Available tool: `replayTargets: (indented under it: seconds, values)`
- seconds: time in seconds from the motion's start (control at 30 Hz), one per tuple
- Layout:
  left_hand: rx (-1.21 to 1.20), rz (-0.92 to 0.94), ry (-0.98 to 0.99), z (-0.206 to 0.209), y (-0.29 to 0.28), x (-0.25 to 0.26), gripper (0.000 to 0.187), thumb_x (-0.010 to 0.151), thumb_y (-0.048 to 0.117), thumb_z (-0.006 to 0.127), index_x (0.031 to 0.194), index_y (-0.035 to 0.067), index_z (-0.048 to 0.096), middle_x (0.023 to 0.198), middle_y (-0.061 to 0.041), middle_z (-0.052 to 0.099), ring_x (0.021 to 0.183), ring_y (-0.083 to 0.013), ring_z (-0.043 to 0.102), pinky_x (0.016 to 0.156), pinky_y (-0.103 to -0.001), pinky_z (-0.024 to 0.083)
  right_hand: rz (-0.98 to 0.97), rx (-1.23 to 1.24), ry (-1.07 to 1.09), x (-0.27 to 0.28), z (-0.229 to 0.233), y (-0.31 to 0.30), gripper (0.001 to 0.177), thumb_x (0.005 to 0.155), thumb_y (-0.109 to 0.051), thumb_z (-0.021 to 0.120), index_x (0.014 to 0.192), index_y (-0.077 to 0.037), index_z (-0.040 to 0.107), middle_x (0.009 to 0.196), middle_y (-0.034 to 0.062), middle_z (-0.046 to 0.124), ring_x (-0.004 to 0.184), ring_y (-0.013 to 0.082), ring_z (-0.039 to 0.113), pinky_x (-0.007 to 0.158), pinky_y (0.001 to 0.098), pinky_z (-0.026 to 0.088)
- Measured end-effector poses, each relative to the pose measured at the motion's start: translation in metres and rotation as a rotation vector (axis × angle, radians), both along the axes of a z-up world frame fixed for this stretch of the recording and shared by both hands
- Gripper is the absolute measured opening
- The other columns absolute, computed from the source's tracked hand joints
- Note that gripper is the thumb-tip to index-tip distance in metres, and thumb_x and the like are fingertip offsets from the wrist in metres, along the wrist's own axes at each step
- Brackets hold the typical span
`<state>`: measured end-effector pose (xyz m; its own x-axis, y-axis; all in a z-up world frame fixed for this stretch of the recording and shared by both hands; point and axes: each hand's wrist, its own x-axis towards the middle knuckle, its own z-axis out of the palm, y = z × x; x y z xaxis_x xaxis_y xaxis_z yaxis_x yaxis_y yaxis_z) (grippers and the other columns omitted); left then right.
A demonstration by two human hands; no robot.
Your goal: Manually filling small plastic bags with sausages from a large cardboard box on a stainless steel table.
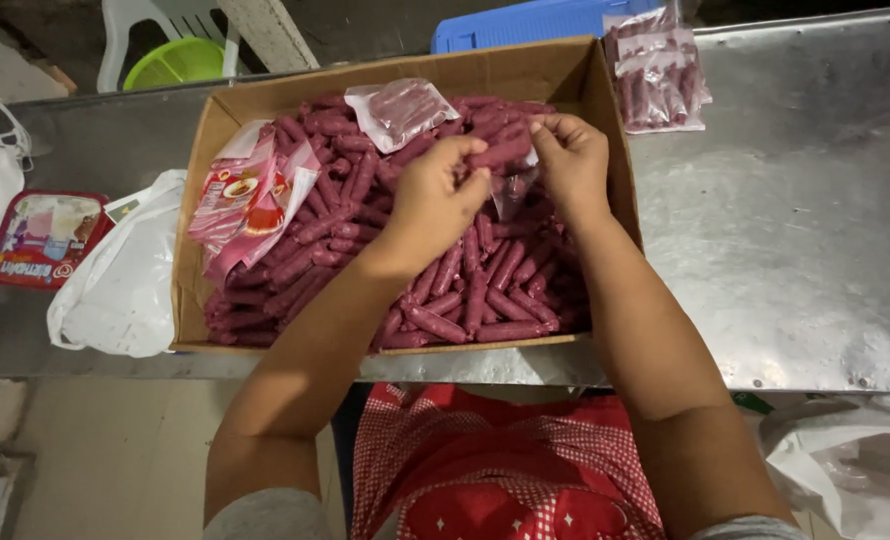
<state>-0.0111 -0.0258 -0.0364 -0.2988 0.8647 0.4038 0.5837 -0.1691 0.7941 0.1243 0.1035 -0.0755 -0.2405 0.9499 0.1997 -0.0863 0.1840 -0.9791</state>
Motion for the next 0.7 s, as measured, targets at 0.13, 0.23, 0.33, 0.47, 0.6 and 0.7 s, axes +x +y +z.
replayTargets:
  seconds: [0.13, 0.23, 0.33, 0.47, 0.6, 0.7]
  values:
    - [0.029, -0.021, 0.308, -0.007, 0.002, -0.002, 0.026, 0.093, 0.023, 0.071, 0.114, 0.009, 0.066, 0.097, -0.018, 0.075, 0.092, -0.0374, 0.074, 0.076, -0.046, 0.062, 0.033, 0.024, -0.005, -0.001, -0.009, 0.004, 0.015, 0.099, -0.010, 0.067, 0.109, -0.007, 0.078, 0.061, 0.0019, 0.064, 0.051, 0.0041, 0.052, 0.043, 0.0178, 0.036]
    - [0.085, 0.005, 0.698, -0.020, 0.019, -0.008, 0.023, 0.095, 0.031, 0.066, 0.102, 0.010, 0.061, 0.085, -0.014, 0.072, 0.078, -0.0348, 0.075, 0.067, -0.045, 0.061, 0.064, 0.088, 0.007, 0.001, 0.006, -0.011, 0.015, 0.100, -0.011, 0.068, 0.109, -0.005, 0.078, 0.066, 0.0025, 0.066, 0.054, 0.0036, 0.054, 0.045, 0.0179, 0.039]
    - [0.239, 0.105, 1.024, -0.050, 0.039, -0.011, 0.013, 0.090, 0.027, 0.065, 0.093, 0.015, 0.062, 0.079, -0.003, 0.067, 0.074, -0.0259, 0.073, 0.064, -0.035, 0.061, 0.124, 0.084, 0.014, -0.005, -0.007, -0.005, 0.016, 0.100, -0.011, 0.067, 0.110, -0.004, 0.076, 0.071, 0.0039, 0.068, 0.055, 0.0047, 0.055, 0.046, 0.0178, 0.043]
    - [0.108, 0.141, 0.912, -0.038, 0.036, 0.003, 0.013, 0.082, 0.030, 0.073, 0.083, 0.017, 0.071, 0.112, -0.011, 0.056, 0.102, -0.0399, 0.057, 0.080, -0.050, 0.053, 0.221, 0.126, 0.082, -0.007, -0.004, -0.017, 0.015, 0.100, -0.008, 0.067, 0.110, -0.003, 0.076, 0.069, 0.0050, 0.066, 0.053, 0.0059, 0.057, 0.044, 0.0209, 0.044]
    - [-0.426, 0.023, 0.303, -0.025, 0.033, 0.008, 0.034, 0.090, 0.024, 0.063, 0.116, 0.003, 0.071, 0.132, -0.030, 0.051, 0.119, -0.0439, 0.064, 0.101, -0.048, 0.055, 0.319, 0.097, 0.236, -0.003, -0.002, -0.018, 0.022, 0.100, -0.009, 0.065, 0.119, 0.001, 0.071, 0.070, 0.0075, 0.066, 0.049, 0.0118, 0.062, 0.044, 0.0235, 0.049]
    - [-0.401, -0.025, 0.101, -0.035, 0.039, -0.015, 0.036, 0.089, 0.022, 0.064, 0.120, 0.006, 0.071, 0.113, -0.021, 0.074, 0.114, -0.0378, 0.069, 0.096, -0.048, 0.056, 0.198, 0.074, 0.274, -0.002, -0.016, 0.006, 0.026, 0.103, -0.013, 0.059, 0.123, 0.000, 0.068, 0.074, 0.0070, 0.066, 0.052, 0.0116, 0.063, 0.046, 0.0227, 0.049]
